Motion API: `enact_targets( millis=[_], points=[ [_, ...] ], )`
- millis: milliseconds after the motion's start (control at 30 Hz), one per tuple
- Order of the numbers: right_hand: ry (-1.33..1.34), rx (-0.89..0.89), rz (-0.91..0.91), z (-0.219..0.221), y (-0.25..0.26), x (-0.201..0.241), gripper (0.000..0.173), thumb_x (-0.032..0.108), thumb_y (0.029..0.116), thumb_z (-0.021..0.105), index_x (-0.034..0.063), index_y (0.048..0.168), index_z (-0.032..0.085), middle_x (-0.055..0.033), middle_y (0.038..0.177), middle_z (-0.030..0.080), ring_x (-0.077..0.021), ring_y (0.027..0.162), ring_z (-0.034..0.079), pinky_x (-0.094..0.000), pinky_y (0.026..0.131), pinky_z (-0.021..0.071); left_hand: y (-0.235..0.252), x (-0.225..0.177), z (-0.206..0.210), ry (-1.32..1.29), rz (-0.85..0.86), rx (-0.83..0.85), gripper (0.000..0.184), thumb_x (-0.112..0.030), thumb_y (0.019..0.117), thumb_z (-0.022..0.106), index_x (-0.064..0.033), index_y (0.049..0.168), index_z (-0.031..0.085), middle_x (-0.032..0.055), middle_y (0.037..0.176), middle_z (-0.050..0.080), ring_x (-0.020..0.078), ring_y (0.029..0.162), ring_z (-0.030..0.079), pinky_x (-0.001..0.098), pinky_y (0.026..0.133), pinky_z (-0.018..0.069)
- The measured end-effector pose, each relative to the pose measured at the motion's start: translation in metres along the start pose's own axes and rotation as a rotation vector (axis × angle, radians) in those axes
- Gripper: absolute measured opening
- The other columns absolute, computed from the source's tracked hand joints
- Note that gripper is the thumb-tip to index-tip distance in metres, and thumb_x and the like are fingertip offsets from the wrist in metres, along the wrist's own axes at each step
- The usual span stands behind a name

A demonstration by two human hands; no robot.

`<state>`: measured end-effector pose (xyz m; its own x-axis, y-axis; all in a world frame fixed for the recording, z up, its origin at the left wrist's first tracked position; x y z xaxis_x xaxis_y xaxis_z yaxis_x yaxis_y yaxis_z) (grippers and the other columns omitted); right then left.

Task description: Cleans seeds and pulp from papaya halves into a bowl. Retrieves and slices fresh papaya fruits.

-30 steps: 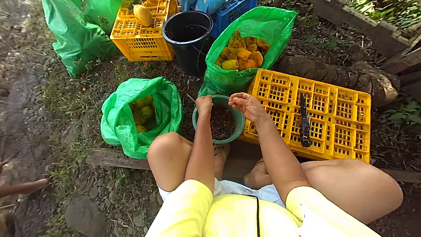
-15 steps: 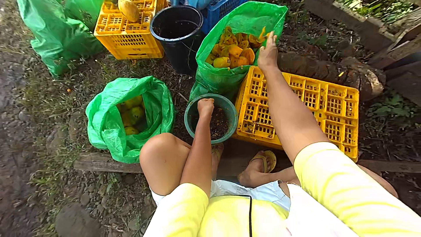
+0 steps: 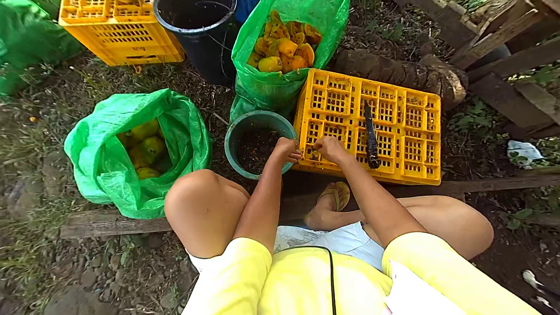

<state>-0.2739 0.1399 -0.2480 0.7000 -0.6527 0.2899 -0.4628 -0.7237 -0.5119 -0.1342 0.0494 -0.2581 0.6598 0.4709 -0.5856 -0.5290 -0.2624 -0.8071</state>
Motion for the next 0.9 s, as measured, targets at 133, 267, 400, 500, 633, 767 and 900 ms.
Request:
enact_targets(
  millis=[133,267,400,500,633,767,900],
  points=[
    [-0.113,-0.001,0.017,0.012,-0.014,0.01,0.027,0.004,0.0973,0.063,-0.0003,0.124,0.068,-0.0264,0.128,0.064,-0.0454,0.121,0.062,-0.0639,0.098,0.0499,0.005,0.025,0.024,0.105,-0.052,0.094,0.035,-0.021,0.1084,0.041,0.0012,0.13,0.055,0.0163,0.113,0.07,0.0193,0.088,0.07,0.0365,0.078,0.0571],
    [-0.151,0.016,0.035,0.018,-0.017,0.017,0.036,0.001,0.0973,0.061,-0.0018,0.133,0.061,-0.0288,0.137,0.058,-0.0473,0.127,0.057,-0.0636,0.102,0.0472,0.008,0.026,0.02,0.073,-0.047,0.066,0.034,-0.023,0.1084,0.041,0.0007,0.129,0.056,0.0158,0.11,0.07,0.0186,0.086,0.07,0.0355,0.077,0.0569],
    [-0.212,0.05,0.025,0.022,-0.015,0.02,0.037,0.002,0.0982,0.059,-0.0037,0.135,0.058,-0.0315,0.135,0.058,-0.0489,0.124,0.059,-0.0628,0.1,0.0486,0.007,0.027,0.012,0.059,-0.057,0.04,0.032,-0.021,0.108,0.041,0.0005,0.125,0.058,0.0155,0.109,0.07,0.0181,0.084,0.069,0.0351,0.076,0.0564],
    [-0.237,0.069,0.035,0.022,-0.012,0.022,0.035,0.007,0.1007,0.058,-0.0035,0.134,0.059,-0.0308,0.132,0.06,-0.0489,0.123,0.059,-0.0633,0.1,0.0481,0.008,0.032,0.011,0.135,-0.079,0.056,0.033,-0.023,0.1088,0.039,0.0006,0.121,0.059,0.0148,0.105,0.07,0.0186,0.082,0.069,0.0364,0.075,0.0568],
    [-0.119,0.066,0.051,-0.012,0.002,0.031,0.022,0.011,0.0993,0.059,-0.0022,0.115,0.068,-0.0271,0.116,0.069,-0.0452,0.113,0.066,-0.066,0.094,0.0502,-0.001,0.039,0.025,0.369,-0.121,0.179,0.037,-0.024,0.1105,0.036,0.0015,0.126,0.058,0.0172,0.11,0.069,0.0237,0.091,0.069,0.0424,0.082,0.0562],
    [0.644,-0.106,0.045,-0.079,0.003,0.048,0.034,0.012,0.1032,0.062,-0.0031,0.134,0.058,-0.022,0.128,0.063,-0.028,0.106,0.07,-0.0438,0.092,0.0581,-0.002,0.056,0.037,0.551,-0.131,0.23,0.035,-0.024,0.1095,0.041,0.0017,0.127,0.057,0.0189,0.112,0.068,0.0253,0.091,0.068,0.0447,0.083,0.0553],
    [0.525,-0.217,0.141,-0.073,-0.011,0.02,0.024,0.009,0.1,0.063,-0.0004,0.122,0.067,-0.0199,0.118,0.069,-0.0315,0.103,0.07,-0.0505,0.092,0.0571,-0.001,0.071,0.039,0.738,-0.15,0.27,0.034,-0.024,0.1085,0.045,-0.0029,0.132,0.056,0.0174,0.118,0.065,0.0259,0.098,0.064,0.0457,0.086,0.052]
  ],
)
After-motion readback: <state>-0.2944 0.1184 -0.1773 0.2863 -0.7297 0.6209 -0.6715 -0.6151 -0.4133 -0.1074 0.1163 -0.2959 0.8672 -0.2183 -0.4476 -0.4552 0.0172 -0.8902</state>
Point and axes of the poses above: each hand's wrist, its own y-axis towards the middle knuckle, its own z-axis out of the palm, x = y × z, the point moved 10 cm from there along y, towards the middle knuckle
